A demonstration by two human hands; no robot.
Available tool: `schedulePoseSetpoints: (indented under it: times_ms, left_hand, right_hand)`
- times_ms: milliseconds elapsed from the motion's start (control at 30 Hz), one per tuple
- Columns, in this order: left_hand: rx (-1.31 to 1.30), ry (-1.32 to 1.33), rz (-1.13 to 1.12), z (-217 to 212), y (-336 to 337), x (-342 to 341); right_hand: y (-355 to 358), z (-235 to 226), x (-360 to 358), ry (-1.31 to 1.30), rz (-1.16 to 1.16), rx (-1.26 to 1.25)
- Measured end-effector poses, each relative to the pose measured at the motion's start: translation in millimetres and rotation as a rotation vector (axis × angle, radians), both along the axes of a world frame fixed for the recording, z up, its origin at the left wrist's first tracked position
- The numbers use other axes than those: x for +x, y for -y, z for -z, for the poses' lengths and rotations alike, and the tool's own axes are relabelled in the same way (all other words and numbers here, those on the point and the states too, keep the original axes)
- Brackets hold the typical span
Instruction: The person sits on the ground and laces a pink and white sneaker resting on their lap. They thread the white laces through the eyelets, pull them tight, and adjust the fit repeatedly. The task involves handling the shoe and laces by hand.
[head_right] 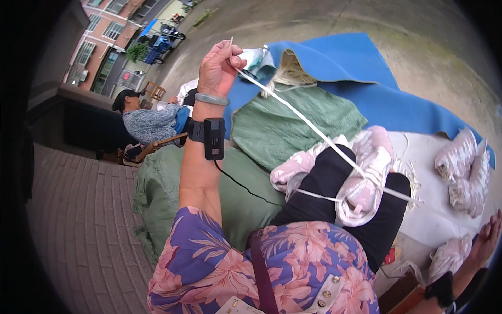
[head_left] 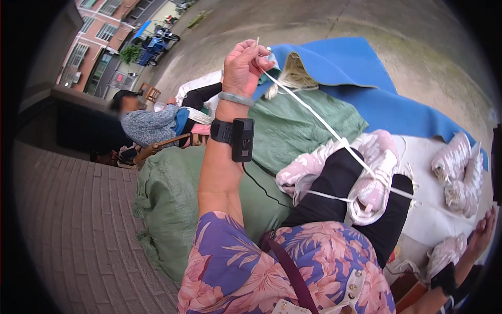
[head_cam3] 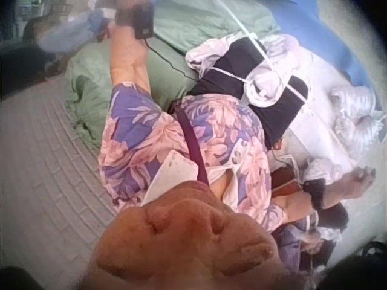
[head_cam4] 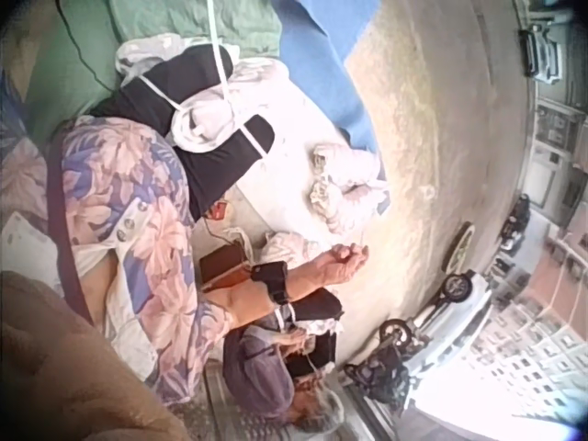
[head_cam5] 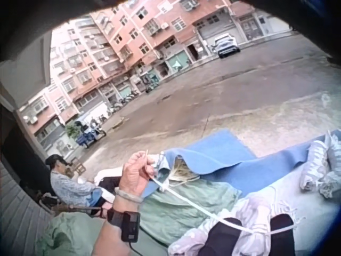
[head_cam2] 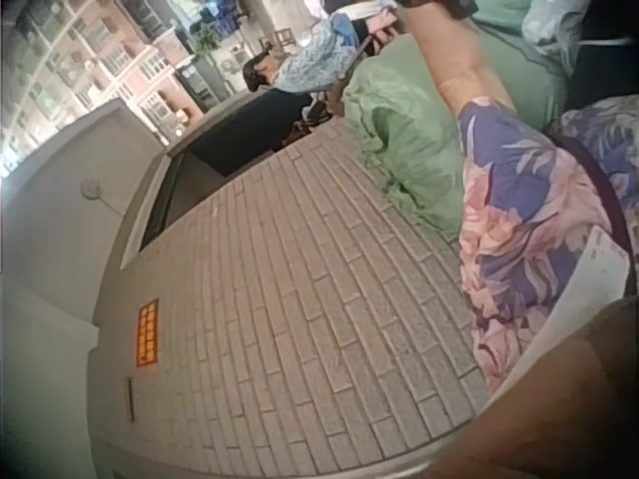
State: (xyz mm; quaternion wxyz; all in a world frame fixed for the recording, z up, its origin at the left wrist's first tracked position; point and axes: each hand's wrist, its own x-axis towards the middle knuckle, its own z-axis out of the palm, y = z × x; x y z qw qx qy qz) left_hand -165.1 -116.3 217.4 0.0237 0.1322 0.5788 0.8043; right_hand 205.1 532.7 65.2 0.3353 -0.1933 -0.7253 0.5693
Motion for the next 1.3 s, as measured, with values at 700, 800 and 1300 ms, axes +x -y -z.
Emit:
schedulePoseSetpoints:
  times_ms: [700,800,1300]
  left_hand:
    - [-1.114,-1.123,0.459,187.7,-172.5,173.3]
    - [-1.191,-1.128,0.441,187.8,-168.4,174.1]
    - [-1.222,-0.918,0.476,195.2,-170.6,173.4]
  right_hand:
    - [289.8,62.8,-77.3,0.462,-0.582,-0.424]
    - [290.6,67.5,-75.3,0.542,-0.567,0.112]
    - [287.5,56.4,-78.1,0.649,-0.569,0.032]
